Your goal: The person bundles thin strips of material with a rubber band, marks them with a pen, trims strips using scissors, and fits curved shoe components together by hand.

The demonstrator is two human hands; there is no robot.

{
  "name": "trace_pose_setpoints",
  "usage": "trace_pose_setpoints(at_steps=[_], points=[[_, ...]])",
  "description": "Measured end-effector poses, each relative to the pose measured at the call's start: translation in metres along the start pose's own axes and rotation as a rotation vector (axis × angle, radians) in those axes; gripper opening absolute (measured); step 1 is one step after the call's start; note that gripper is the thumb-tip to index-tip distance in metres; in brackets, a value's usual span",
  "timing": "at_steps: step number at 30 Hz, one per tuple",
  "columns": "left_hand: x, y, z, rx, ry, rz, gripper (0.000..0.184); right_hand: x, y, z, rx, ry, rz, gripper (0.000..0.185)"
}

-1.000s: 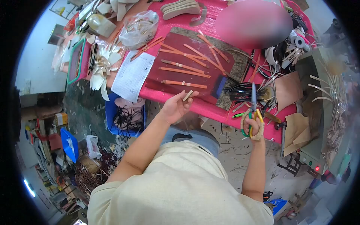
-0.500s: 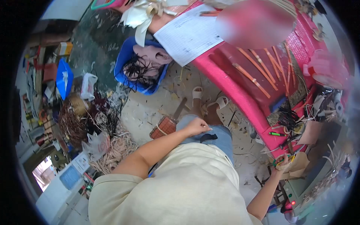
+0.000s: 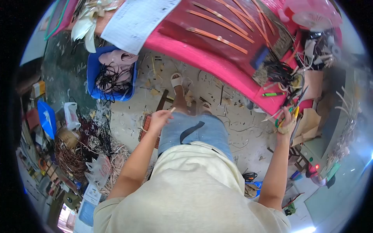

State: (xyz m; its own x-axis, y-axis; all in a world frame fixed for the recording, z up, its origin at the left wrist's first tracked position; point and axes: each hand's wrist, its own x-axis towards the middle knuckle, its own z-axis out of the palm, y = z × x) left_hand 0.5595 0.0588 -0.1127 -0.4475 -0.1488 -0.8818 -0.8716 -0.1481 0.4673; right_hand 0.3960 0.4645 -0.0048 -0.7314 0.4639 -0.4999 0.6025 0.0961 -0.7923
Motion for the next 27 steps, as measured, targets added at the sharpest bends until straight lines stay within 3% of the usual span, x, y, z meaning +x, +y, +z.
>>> trace_pose_setpoints(at_steps=[3, 5, 9, 13, 15, 17, 19, 25, 27], points=[[0.002, -0.009, 0.0, -0.043, 0.08, -0.037, 0.015, -0.008, 0.012, -0.015, 0.058, 0.024, -0.019, 0.018], [0.009, -0.011, 0.008, -0.034, 0.093, -0.057, 0.015, -0.026, 0.016, -0.028, 0.019, 0.057, -0.154, 0.015], [0.029, -0.003, 0.045, 0.09, 0.087, -0.004, 0.014, -0.061, 0.075, -0.094, -0.201, 0.251, -0.121, 0.015], [0.051, 0.0, 0.089, 0.42, -0.002, 0.075, 0.016, -0.109, 0.15, -0.144, -0.166, 0.339, 0.049, 0.018], [0.059, -0.003, 0.113, 0.744, -0.058, 0.358, 0.015, -0.133, 0.181, -0.155, -0.169, 0.368, 0.139, 0.019], [0.057, 0.004, 0.144, 0.797, -0.074, 0.343, 0.016, -0.155, 0.2, -0.155, -0.063, 0.382, 0.294, 0.019], [0.065, 0.002, 0.166, 0.967, -0.125, 0.306, 0.016, -0.173, 0.238, -0.155, -0.152, 0.361, 0.307, 0.019], [0.104, -0.02, 0.216, 1.287, -0.337, 0.432, 0.014, -0.191, 0.303, -0.105, 0.033, 0.39, 0.38, 0.018], [0.109, -0.021, 0.244, 1.582, -0.311, 0.394, 0.014, -0.183, 0.289, -0.088, 0.31, 0.436, 0.578, 0.018]])
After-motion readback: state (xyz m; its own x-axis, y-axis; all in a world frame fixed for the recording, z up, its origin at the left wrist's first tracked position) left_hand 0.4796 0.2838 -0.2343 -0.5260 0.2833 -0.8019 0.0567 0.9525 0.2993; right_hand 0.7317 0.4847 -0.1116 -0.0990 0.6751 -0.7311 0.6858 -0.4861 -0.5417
